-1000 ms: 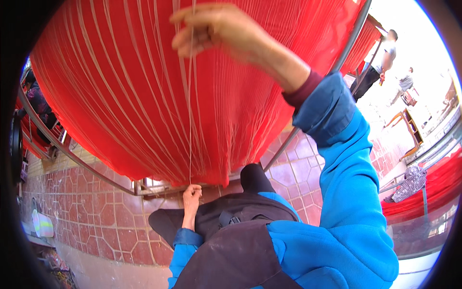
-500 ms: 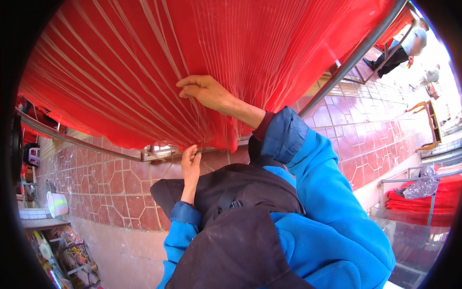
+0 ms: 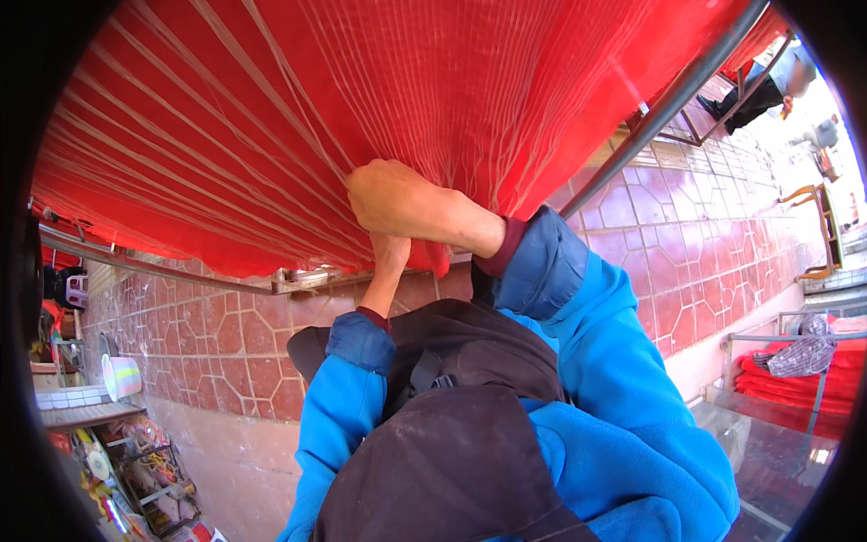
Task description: The person sits on the floor and repeatedly ties knots in a large red fishing net stretched across a metal frame. They pull individual strands through the mesh and secure them by hand to repair or reinforce the net.
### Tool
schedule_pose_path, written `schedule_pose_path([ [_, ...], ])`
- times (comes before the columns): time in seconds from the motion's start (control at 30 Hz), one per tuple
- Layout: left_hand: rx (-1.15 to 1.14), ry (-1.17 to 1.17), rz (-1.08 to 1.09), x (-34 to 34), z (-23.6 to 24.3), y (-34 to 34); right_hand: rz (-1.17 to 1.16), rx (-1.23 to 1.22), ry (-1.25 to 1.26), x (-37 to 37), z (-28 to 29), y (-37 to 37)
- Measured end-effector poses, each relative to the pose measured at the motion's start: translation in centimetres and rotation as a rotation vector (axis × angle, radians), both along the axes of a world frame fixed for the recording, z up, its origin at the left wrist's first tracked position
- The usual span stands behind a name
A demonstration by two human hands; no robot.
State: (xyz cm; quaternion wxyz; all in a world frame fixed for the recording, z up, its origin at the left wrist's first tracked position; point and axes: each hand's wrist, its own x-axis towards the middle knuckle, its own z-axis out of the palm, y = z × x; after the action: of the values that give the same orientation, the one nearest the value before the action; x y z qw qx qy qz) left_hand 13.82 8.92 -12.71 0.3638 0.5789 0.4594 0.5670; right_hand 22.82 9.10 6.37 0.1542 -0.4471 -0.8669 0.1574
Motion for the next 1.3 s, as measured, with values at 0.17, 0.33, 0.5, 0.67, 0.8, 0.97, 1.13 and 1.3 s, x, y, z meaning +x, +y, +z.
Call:
schedule_pose_path([
  [0.17, -0.196, 0.167, -0.107, -2.0, 0.6, -0.7, -0.169, -0.140, 0.400, 3.2, 1.1, -3.2],
  [0.33, -0.278, 0.038, -0.115, -4.1, 1.3, -3.6, -0.470, -0.599, 1.011, 4.9, -2.8, -6.2],
  [0.5, -0.252, 0.008, -0.169, -6.1, 1.7, -7.7, -0.347, -0.575, 0.988, 2.9, -6.2, -7.4],
  [0.67, -0.306, -0.056, -0.251, -7.2, 1.5, -10.9, -0.042, -0.706, 1.149, 0.9, -3.0, -7.2],
  [0.8, -0.255, 0.032, -0.233, -7.3, 1.3, -12.3, 0.009, -0.672, 1.193, 0.6, 1.3, -6.9],
  [0.97, -0.187, 0.064, -0.213, -7.9, 1.1, -12.8, 0.006, -0.599, 1.248, 1.3, 6.3, -6.9],
  [1.13, -0.103, 0.044, -0.178, -8.6, 0.1, -12.5, 0.081, -0.669, 1.132, 1.2, 8.7, -8.8],
  [1.3, -0.070, 0.075, -0.165, -9.0, -1.5, -12.6, 0.179, -0.731, 1.164, 0.8, 9.3, -9.0],
])
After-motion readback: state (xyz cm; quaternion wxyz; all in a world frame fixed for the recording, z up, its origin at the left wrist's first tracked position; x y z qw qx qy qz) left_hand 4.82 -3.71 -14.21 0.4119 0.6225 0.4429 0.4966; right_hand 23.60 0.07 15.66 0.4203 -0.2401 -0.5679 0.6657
